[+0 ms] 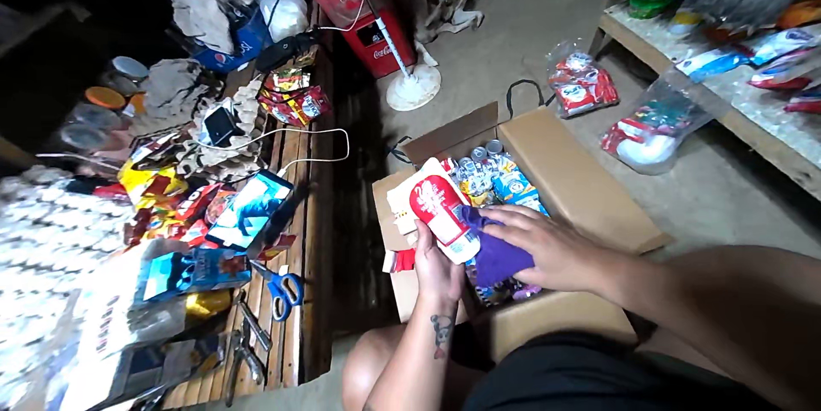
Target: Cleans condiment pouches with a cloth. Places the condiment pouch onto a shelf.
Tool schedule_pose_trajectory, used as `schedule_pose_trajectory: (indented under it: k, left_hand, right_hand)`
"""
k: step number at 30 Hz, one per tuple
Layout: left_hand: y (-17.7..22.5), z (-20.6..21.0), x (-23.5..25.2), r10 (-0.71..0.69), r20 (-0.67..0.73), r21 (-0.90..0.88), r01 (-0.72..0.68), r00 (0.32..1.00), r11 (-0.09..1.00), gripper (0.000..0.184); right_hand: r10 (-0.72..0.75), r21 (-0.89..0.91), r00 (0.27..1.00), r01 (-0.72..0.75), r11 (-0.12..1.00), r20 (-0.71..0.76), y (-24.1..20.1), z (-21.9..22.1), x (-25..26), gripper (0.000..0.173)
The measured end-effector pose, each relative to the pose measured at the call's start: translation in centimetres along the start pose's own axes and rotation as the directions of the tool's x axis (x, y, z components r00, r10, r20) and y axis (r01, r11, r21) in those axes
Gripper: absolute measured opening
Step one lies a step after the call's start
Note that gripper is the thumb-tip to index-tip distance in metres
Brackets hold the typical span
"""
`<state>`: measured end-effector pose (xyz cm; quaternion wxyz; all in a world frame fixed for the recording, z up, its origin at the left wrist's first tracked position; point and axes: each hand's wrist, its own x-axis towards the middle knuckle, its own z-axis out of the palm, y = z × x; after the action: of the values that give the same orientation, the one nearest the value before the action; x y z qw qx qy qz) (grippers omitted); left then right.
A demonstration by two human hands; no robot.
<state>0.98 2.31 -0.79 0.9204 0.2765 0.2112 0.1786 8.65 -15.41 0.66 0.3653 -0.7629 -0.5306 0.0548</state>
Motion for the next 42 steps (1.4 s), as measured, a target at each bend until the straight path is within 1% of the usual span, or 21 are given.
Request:
schedule_pose_trajectory:
  k: [6, 9, 11, 15, 17, 19, 21, 24, 26, 27, 29, 30, 31, 32, 33, 34, 35, 36, 38, 40, 42]
  left_hand:
    - [-0.7, -0.2, -0.6, -0.095, 0.088, 0.228, 0.073, 0.992, 0.971, 0.054]
    - [-0.9, -0.6, -0.7, -0.132, 0.111, 0.303, 0.093, 0.985, 0.948, 0.053]
    - [-0.8, -0.4, -0.8, -0.145, 0.097, 0.348, 0.103, 0.985, 0.932, 0.053]
    - [-0.9, -0.4, -1.0, -0.145, 0.126, 0.410, 0.082, 0.981, 0.909, 0.053]
    - [-1.1, -0.4, -1.0, -0.138, 0.137, 0.419, 0.069, 0.981, 0.905, 0.053]
    - [-1.2, -0.5, -1.1, -0.118, 0.162, 0.438, 0.036, 0.980, 0.898, 0.053]
    - [-1.3, -0.6, -1.2, -0.063, 0.177, 0.480, -0.030, 0.982, 0.877, 0.053]
    - [-1.4, -0.6, -1.1, 0.029, 0.149, 0.491, -0.099, 0.988, 0.865, 0.050]
    - [-1.3, -0.6, -0.8, 0.066, 0.128, 0.473, -0.120, 0.990, 0.873, 0.050]
    - [-1.1, -0.6, -0.5, 0.074, 0.113, 0.456, -0.118, 0.991, 0.882, 0.050]
    - [-0.9, -0.8, -0.1, 0.067, 0.088, 0.399, -0.097, 0.994, 0.912, 0.051]
    - [-0.8, -0.8, 0.0, 0.058, 0.066, 0.362, -0.078, 0.996, 0.929, 0.051]
    - [-0.8, -0.7, 0.0, 0.046, 0.046, 0.333, -0.058, 0.998, 0.941, 0.051]
    - [-0.7, -0.7, 0.0, 0.030, 0.044, 0.314, -0.043, 0.999, 0.948, 0.051]
    - [-0.8, -0.6, -0.1, 0.020, 0.047, 0.310, -0.034, 0.999, 0.950, 0.051]
    - [-0.9, -0.5, -0.2, 0.009, 0.053, 0.316, -0.025, 0.999, 0.948, 0.050]
    - [-1.0, -0.5, -0.4, -0.006, 0.061, 0.328, -0.015, 0.998, 0.944, 0.050]
    - [-1.2, -0.5, -0.5, -0.025, 0.072, 0.347, -0.002, 0.997, 0.938, 0.050]
    - [-1.6, -0.6, -0.9, -0.068, 0.122, 0.378, 0.017, 0.990, 0.926, 0.053]
    - [-1.9, -0.5, -1.2, -0.103, 0.169, 0.385, 0.031, 0.980, 0.922, 0.053]
    - [-2.0, -0.5, -1.3, -0.131, 0.166, 0.333, 0.070, 0.977, 0.941, 0.051]
  right_hand:
    - [0.057, 0.029, 0.997, -0.056, 0.998, -0.057, 0.8, -0.8, 0.6, 0.063]
    - [0.143, 0.090, 0.986, -0.135, 0.987, -0.082, 1.0, -1.7, 0.9, 0.062]
    - [0.199, 0.109, 0.975, -0.188, 0.976, -0.098, 1.3, -2.2, 0.9, 0.064]
    - [0.308, 0.107, 0.938, -0.294, 0.950, -0.158, 1.4, -2.4, 1.0, 0.069]
    - [0.324, 0.130, 0.914, -0.300, 0.945, -0.244, 1.5, -2.1, 1.1, 0.070]
    - [0.351, 0.158, 0.903, -0.319, 0.934, -0.249, 1.3, -2.0, 1.1, 0.070]
    - [0.387, 0.187, 0.912, -0.360, 0.914, -0.137, 0.7, -2.3, 1.2, 0.070]
    - [0.393, 0.145, 0.910, -0.410, 0.900, 0.131, -0.5, -2.8, 1.4, 0.069]
    - [0.375, 0.073, 0.863, -0.421, 0.904, 0.338, -0.9, -3.3, 1.6, 0.067]
    - [0.342, 0.043, 0.842, -0.394, 0.918, 0.418, -0.8, -3.5, 1.6, 0.065]
    - [0.284, -0.010, 0.809, -0.326, 0.945, 0.515, -0.5, -4.2, 1.7, 0.059]
    - [0.281, -0.020, 0.816, -0.314, 0.949, 0.506, -0.6, -4.6, 1.7, 0.056]
    - [0.286, -0.011, 0.845, -0.315, 0.949, 0.451, -0.5, -5.0, 1.7, 0.054]
    - [0.299, 0.017, 0.888, -0.325, 0.945, 0.349, -0.3, -5.1, 1.5, 0.053]
    - [0.308, 0.054, 0.930, -0.324, 0.944, 0.199, 0.1, -4.9, 1.2, 0.051]
    - [0.305, 0.092, 0.951, -0.308, 0.947, 0.038, 0.6, -4.3, 0.9, 0.051]
    - [0.286, 0.113, 0.953, -0.275, 0.955, -0.100, 1.2, -3.6, 0.8, 0.054]
    - [0.262, 0.113, 0.946, -0.244, 0.963, -0.189, 1.6, -3.0, 0.7, 0.058]
    - [0.209, 0.056, 0.949, -0.201, 0.978, -0.235, 1.8, -2.2, 0.7, 0.066]
    - [0.211, -0.010, 0.961, -0.217, 0.976, -0.181, 1.8, -1.8, 0.8, 0.071]
    - [0.276, -0.024, 0.956, -0.280, 0.960, -0.103, 1.6, -1.8, 1.0, 0.073]
